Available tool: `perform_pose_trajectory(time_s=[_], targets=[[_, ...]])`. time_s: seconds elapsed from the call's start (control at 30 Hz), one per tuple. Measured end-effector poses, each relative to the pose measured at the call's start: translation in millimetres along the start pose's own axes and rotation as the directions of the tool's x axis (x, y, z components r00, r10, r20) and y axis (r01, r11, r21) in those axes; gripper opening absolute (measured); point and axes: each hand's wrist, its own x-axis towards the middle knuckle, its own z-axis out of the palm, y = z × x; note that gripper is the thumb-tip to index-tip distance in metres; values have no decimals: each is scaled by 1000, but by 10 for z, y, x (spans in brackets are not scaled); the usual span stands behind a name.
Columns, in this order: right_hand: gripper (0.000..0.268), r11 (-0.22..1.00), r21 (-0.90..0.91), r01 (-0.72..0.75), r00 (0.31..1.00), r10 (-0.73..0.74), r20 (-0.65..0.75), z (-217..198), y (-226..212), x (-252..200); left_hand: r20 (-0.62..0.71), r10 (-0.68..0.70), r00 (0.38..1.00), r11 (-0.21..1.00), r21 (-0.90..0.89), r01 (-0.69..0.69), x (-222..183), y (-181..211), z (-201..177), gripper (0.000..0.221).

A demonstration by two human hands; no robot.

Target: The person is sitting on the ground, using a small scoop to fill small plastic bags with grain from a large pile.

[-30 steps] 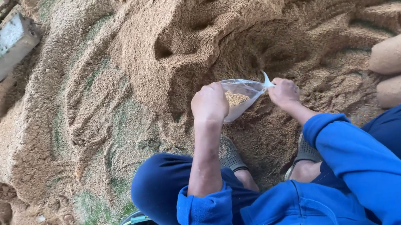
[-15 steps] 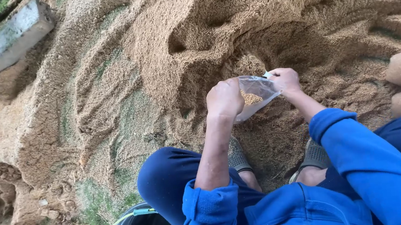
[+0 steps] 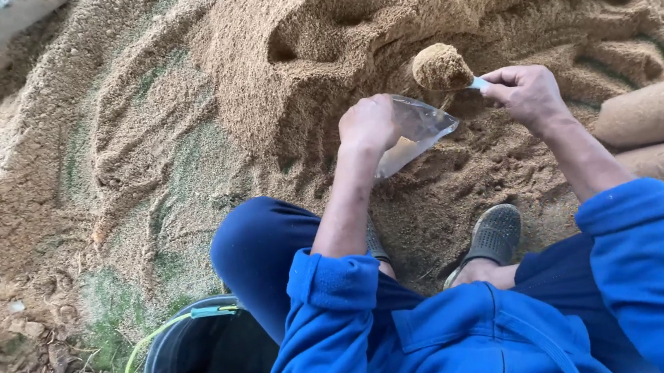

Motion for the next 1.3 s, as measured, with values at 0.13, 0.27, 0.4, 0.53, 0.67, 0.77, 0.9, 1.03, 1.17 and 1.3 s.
perform_pose_trajectory(time_s=[0.13, 0.27, 0.4, 0.53, 0.67, 0.77, 0.9, 1.03, 1.17, 1.3], targets=[[24, 994, -3, 109, 992, -109, 60, -155, -388, -292, 11, -30, 999, 1000, -3, 30, -22, -10, -31, 36], [21, 977, -62, 203, 969, -192, 153, -116, -328, -382, 17, -40, 999, 999, -10, 41, -141, 33, -156, 37], [22, 893, -188, 410, 907, -376, 190, 176, -344, -407, 50, -44, 998, 998, 38, 42, 42, -92, -11, 39], [7, 326, -710, 624, 583, -799, 146, 469, -410, -535, 45, -59, 997, 994, 97, 54, 16, -57, -6, 25], [16, 191, -843, 504, 550, -823, 142, 368, -399, -457, 4, -63, 998, 982, 176, 61, -19, -49, -63, 38], [8, 271, -818, 507, 646, -748, 153, 239, -281, -396, -4, -74, 997, 980, 187, 74, -27, -42, -61, 22], [7, 527, -616, 585, 706, -705, 68, 213, -196, -327, -34, -74, 997, 978, 194, 79, 32, -66, 11, 33], [6, 835, -212, 507, 856, -516, 14, 388, -207, -308, -85, -65, 994, 980, 185, 80, -6, -9, -65, 24], [19, 955, 33, 295, 954, -296, 49, 634, -240, -301, 45, -130, 990, 980, 158, 121, 41, 40, -61, 23], [8, 936, -84, 341, 937, -346, -53, 735, -156, -218, 5, -89, 996, 986, 140, 87, -73, 79, -148, 34]])
